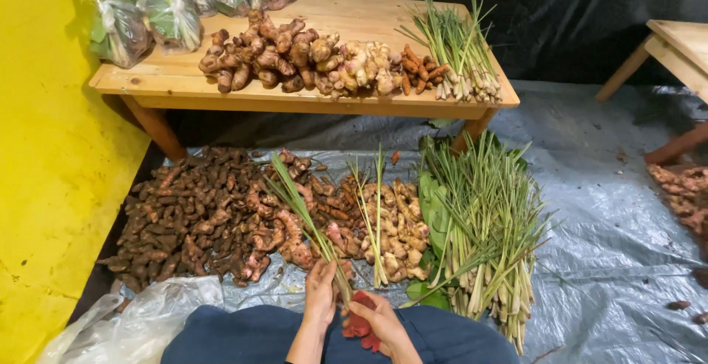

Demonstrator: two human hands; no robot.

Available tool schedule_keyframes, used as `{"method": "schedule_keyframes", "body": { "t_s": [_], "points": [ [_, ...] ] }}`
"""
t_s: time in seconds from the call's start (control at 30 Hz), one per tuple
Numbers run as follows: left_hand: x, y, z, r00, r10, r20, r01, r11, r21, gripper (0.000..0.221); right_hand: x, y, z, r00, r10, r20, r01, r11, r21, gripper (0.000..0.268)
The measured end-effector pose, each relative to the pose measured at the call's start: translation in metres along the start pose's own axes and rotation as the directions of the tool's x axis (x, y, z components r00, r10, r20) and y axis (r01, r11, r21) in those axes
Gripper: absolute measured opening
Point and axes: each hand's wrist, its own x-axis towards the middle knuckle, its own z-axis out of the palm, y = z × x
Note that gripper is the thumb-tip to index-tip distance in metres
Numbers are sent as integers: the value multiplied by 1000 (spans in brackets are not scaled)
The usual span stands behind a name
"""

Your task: Sorting and bundling lemongrass stalks by hand while sitting on the floor.

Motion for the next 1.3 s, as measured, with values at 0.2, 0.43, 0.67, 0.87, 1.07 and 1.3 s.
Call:
{"method": "schedule_keyframes", "body": {
  "t_s": [0.2,0.43,0.67,0.87,1.07,1.3],
  "points": [
    [-27,13,31,997,28,70,-45,965,258,23,-2,12,-3,962,-177,-207,152,980,-132,12],
    [-14,-23,19,998,-53,39,39,953,302,27,-3,25,-17,828,-439,-349,265,855,-447,18],
    [-22,-30,19,989,-96,117,46,927,371,29,5,36,-52,940,-342,4,314,857,-408,20],
    [-18,-30,17,972,-158,173,58,878,475,49,4,11,-49,954,-190,-231,94,925,-369,28],
    [-25,-16,22,966,-234,109,155,864,480,52,63,-16,-72,883,-373,-284,240,881,-408,35],
    [-22,-24,-2,984,-166,62,118,874,472,42,123,-5,-103,820,-501,-277,319,802,-505,13]
  ]
}}
